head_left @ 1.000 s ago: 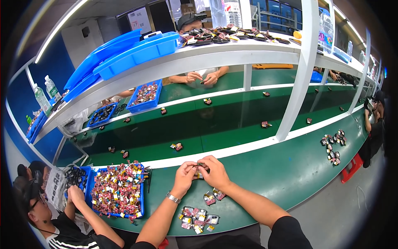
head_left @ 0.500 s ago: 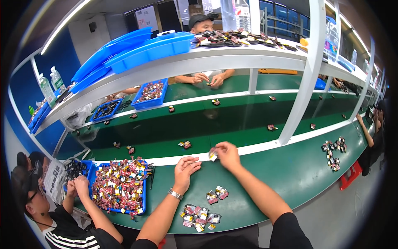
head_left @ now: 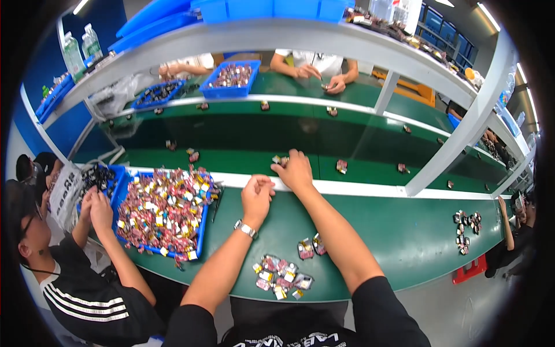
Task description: Sort and assemble small plastic or electronic components on a factory production line.
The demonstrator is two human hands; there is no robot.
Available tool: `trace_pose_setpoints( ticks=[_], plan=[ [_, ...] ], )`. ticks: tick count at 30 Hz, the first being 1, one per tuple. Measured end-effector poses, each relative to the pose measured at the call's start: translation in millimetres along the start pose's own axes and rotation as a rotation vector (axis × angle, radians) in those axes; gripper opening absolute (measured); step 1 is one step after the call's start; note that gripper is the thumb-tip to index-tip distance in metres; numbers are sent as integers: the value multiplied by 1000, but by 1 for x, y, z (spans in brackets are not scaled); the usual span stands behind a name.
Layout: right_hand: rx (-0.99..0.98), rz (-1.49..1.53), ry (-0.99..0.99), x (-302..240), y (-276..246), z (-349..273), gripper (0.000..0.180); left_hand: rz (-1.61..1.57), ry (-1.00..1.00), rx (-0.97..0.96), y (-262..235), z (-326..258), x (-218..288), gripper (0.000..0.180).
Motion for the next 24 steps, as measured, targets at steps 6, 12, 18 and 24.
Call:
trace_pose_setpoints(
  ticks=[6, 12, 18, 24],
  plan=[
    [-126, 361, 30, 22, -16, 2, 52, -34, -64, 8, 1, 5, -1, 8],
    [-377, 323, -318, 18, -95, -84, 71, -168, -334, -570, -2, 0, 4, 24],
    [-363, 283, -377, 25, -114, -117, 67, -134, -441, -865, 17, -15, 13, 33],
    [6, 240, -386, 32, -100, -123, 25, -296, -393, -669, 33, -19, 11, 27]
  ],
)
Point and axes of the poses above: each hand's wrist, its own z-axis towards the middle knuckle, its own y-axis out of the palm, x = y × z, the point moved 1 cm from there along z, towards the middle knuckle, and after that the axes turned 9 degrees about -x, right-handed, at the moved point
